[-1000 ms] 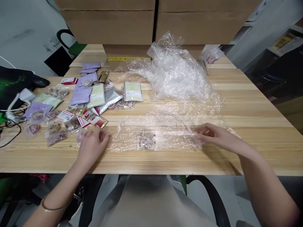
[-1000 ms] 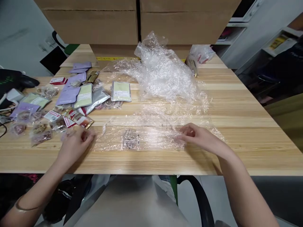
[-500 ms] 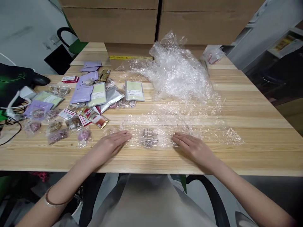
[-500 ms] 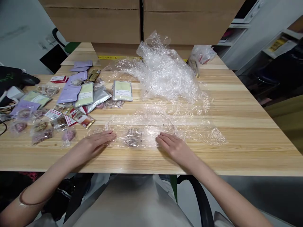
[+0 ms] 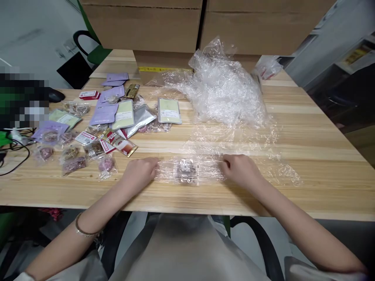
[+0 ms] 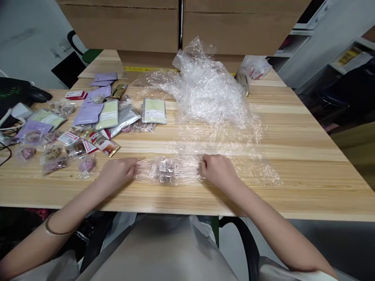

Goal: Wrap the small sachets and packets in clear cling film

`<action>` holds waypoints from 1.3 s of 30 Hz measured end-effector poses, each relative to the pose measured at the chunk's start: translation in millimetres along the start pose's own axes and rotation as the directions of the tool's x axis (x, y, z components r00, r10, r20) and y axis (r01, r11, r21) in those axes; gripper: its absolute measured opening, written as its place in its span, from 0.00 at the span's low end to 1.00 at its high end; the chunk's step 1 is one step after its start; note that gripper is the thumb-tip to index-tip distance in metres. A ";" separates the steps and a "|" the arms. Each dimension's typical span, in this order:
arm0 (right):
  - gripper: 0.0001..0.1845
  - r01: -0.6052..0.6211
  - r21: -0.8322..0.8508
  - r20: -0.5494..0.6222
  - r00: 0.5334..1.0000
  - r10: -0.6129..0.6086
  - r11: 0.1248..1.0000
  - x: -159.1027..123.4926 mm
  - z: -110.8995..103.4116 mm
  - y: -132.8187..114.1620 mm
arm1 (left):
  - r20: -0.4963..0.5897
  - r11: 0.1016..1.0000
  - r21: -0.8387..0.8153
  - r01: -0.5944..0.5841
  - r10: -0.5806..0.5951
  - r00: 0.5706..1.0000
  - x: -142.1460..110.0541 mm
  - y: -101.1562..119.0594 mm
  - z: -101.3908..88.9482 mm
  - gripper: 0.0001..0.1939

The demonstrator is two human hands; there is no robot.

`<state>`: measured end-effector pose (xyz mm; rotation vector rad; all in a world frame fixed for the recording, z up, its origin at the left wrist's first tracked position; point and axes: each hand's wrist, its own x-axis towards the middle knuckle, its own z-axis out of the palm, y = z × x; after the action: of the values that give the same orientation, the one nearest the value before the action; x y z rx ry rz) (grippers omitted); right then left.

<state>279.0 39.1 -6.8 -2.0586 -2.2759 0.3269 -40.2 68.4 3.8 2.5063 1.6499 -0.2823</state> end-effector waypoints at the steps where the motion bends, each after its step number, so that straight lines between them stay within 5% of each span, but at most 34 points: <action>1: 0.08 -0.020 -0.024 -0.004 1.000 0.020 1.000 1.2 3.4 -1.9 | 0.019 1.000 0.029 0.001 -0.002 1.000 1.8 2.3 1.9 0.16; 7: 0.10 -0.134 0.012 -0.116 0.984 0.134 0.991 -4.3 18.4 -0.2 | 0.027 0.991 0.088 0.104 -0.107 0.994 1.8 6.6 10.2 0.16; 10: 0.12 -0.013 0.154 -0.185 0.982 0.042 0.988 -12.3 5.7 15.9 | -0.085 0.993 0.036 0.110 -0.106 0.991 -5.1 0.4 8.2 0.18; 13: 0.28 0.204 0.036 -0.251 0.949 -0.189 0.978 -23.8 -8.2 31.5 | -0.335 1.000 -0.009 0.011 -0.014 0.942 -16.0 4.6 3.6 0.27; 16: 0.39 0.211 -0.110 -0.172 0.959 -0.227 0.971 -33.7 -12.4 34.7 | -0.465 0.977 -0.024 -0.211 0.175 0.868 -22.0 30.9 3.8 0.31; 19: 0.29 0.196 -0.118 -0.095 0.974 -0.208 0.973 -38.6 -17.0 25.1 | -0.390 0.907 -0.045 -0.420 0.371 0.843 -15.9 69.9 12.5 0.30; 23: 0.21 0.228 0.149 -0.024 0.974 -0.227 0.962 -43.7 -38.5 13.2 | -0.288 0.934 -0.001 -0.358 0.343 0.894 -0.4 106.7 23.3 0.33; 26: 0.28 0.291 0.483 0.078 0.925 -0.372 0.826 -47.9 -51.6 17.4 | -0.276 0.955 -0.013 -0.296 0.281 0.919 4.2 109.6 24.4 0.26; 30: 0.39 0.397 0.650 0.072 0.817 -0.572 0.648 -45.4 -48.2 26.5 | -0.348 0.890 -0.130 -0.438 0.372 0.860 1.2 92.9 29.7 0.22; 35: 0.19 0.480 0.700 -0.031 0.759 -0.650 0.528 -24.5 -31.9 3.3 | -0.407 0.781 -0.328 -0.532 0.391 0.825 -3.9 82.3 37.8 0.23; 37: 0.10 0.413 0.791 -0.041 0.772 -0.634 0.452 -12.5 -26.0 -16.1 | -0.386 0.742 -0.384 -0.550 0.412 0.825 -6.8 85.5 35.9 0.22; 39: 0.12 0.275 0.851 -0.007 0.858 -0.513 0.448 0.9 -19.1 -35.8 | -0.357 0.720 -0.435 -0.542 0.414 0.837 -11.9 89.8 32.3 0.19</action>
<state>247.4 39.1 18.6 -0.9765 -1.9695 1.3854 35.0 15.5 -24.7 2.4574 0.8736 0.4811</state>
